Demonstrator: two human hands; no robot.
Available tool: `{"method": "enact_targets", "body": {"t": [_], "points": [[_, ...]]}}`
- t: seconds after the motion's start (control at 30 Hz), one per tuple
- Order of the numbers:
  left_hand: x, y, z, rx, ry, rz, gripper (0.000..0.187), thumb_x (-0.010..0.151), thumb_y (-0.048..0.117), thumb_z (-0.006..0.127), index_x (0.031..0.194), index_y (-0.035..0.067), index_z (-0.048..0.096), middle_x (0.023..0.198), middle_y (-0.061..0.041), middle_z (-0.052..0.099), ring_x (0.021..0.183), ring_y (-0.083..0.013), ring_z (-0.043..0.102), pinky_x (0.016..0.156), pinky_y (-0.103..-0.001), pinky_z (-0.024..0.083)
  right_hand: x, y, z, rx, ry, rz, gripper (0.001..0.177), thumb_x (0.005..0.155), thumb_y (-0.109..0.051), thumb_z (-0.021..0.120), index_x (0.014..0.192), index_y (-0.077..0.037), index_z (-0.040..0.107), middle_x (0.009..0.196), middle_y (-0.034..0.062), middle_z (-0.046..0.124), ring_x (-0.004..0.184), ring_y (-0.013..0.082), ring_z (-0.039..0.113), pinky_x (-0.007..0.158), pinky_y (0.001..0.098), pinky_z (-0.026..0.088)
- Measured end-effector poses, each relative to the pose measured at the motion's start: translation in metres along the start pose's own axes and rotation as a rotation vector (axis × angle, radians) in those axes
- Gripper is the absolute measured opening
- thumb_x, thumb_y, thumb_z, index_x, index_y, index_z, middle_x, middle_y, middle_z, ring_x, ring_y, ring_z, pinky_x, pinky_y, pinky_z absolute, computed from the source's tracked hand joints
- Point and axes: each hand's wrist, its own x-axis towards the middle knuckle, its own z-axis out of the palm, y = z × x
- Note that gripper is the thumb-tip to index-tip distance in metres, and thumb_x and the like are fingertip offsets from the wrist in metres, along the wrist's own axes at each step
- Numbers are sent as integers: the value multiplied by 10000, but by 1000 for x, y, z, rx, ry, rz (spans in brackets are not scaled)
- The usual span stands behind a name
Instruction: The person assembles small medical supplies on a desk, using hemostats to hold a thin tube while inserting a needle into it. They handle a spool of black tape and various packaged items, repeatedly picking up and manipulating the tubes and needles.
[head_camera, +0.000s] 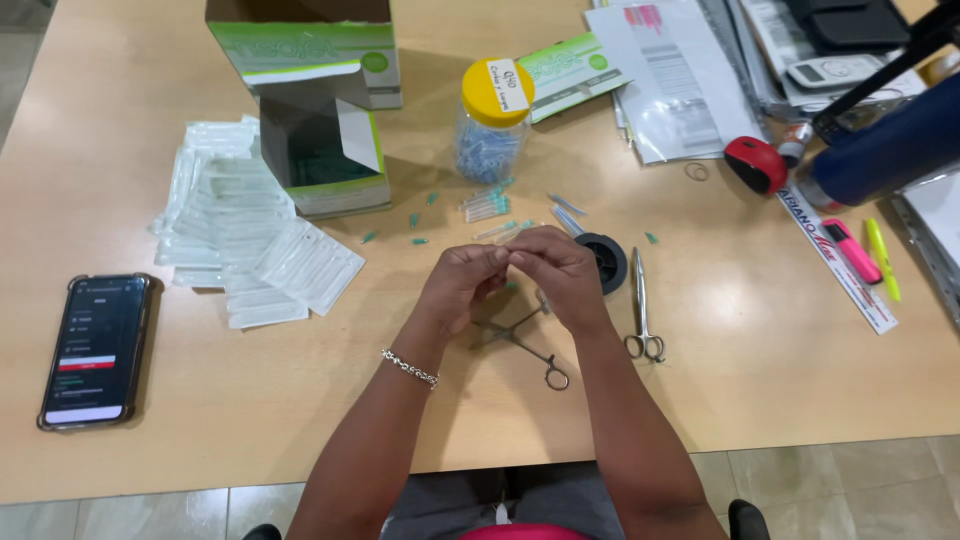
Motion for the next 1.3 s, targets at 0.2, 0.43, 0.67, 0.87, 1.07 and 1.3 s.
{"method": "enact_targets", "body": {"t": [0.2,0.43,0.67,0.87,1.07,1.3], "points": [[-19,57,27,738,77,340,222,876,293,835,1070,184,819,973,-86,740,930,-213,676,845,-328,514,5,11,-32,506,294,288,78,1054,-32,554,1015,-79,602,964,148,726,952,247,753,914,375,621],[-27,53,16,1620,-83,484,280,751,291,877,1016,218,826,1017,-70,711,1044,-288,616,995,-440,398,9,9,-88,406,587,214,45,1076,-113,597,1115,-105,619,906,57,707,885,175,769,846,310,668],[-9,28,-1,1696,-73,731,136,936,288,722,988,168,761,931,-42,669,943,-252,642,854,-407,467,8,10,-84,385,546,176,76,1077,-105,592,1144,-85,623,924,64,679,852,153,736,732,237,633],[-3,30,-13,1648,121,864,96,960,251,688,981,179,629,807,-15,631,825,-238,672,754,-384,500,7,12,-71,310,482,156,71,1078,-106,593,1133,-70,620,901,68,683,770,102,682,662,189,588],[-2,29,-15,1640,151,731,86,986,166,606,1059,140,571,850,-67,625,855,-279,668,780,-398,511,4,7,-57,191,417,160,71,1078,-98,597,1120,-51,629,896,86,687,748,86,655,644,180,556],[-8,46,-7,1637,88,681,84,1007,234,602,1029,179,662,846,-34,627,871,-263,661,822,-398,475,1,4,-43,-3,196,151,45,1036,-88,663,1043,-55,692,924,107,708,749,105,623,664,212,547]]}}
